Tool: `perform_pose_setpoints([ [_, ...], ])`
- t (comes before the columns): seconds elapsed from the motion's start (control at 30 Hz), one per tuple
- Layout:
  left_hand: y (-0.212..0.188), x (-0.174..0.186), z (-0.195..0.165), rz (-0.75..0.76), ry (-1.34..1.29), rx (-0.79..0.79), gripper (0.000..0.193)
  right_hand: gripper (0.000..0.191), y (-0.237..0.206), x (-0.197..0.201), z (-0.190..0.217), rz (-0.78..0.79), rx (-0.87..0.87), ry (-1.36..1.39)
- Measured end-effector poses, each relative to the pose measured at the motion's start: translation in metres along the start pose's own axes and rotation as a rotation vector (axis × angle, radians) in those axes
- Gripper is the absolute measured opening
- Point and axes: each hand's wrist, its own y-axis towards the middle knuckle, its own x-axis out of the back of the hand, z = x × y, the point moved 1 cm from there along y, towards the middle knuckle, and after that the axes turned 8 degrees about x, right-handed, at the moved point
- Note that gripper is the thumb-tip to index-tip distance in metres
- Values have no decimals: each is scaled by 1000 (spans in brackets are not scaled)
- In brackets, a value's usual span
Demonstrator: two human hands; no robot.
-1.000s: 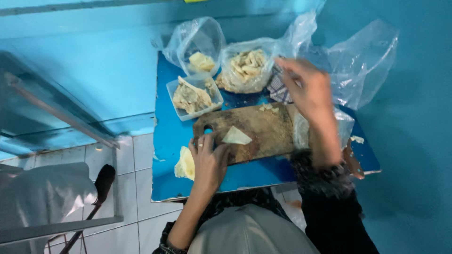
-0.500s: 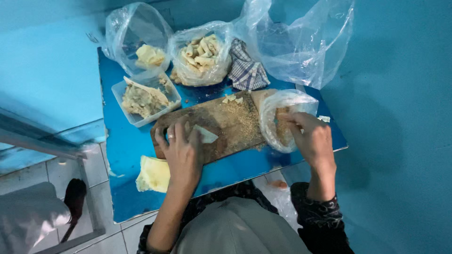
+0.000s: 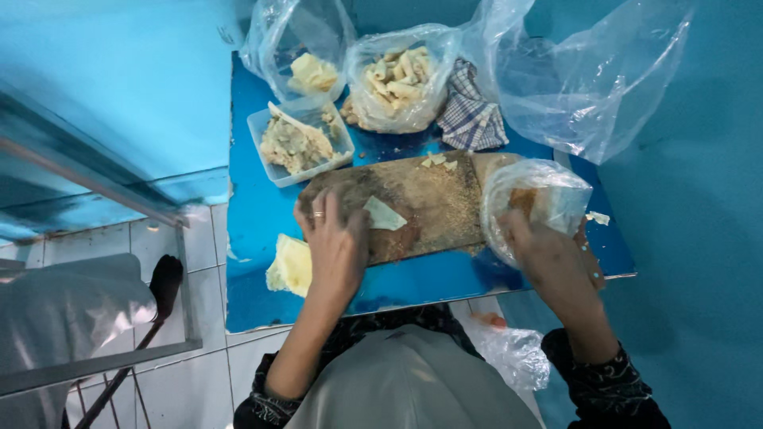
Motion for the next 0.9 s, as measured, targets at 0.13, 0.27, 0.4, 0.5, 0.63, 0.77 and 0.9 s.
perform_pose_setpoints([
  [0.13,-8,9,3,65,-19,-31,23,24,2,-3,-3,-193,-70,154],
  [0.27,-15,16,11,58,-81,-20,19,34,9,-6,-4,-430,-280,632],
  [0.4,-18,16,17,53,-97,18,21,39,41,-26,29,-476,-225,842],
  [0.5,-19,17,20,-3,-90,16,26,34,72,-56,77,-249,-67,1147],
  [0.63,-15,16,25,3,-101,41,24,27,93,-74,127,-171,100,1068],
  [0.77,-16,16,31,-24,-122,123,24,23,90,-70,150,-244,135,599],
  [0.9,-20,22,34,-32,-180,181,16,19,88,-65,162,-279,251,463],
])
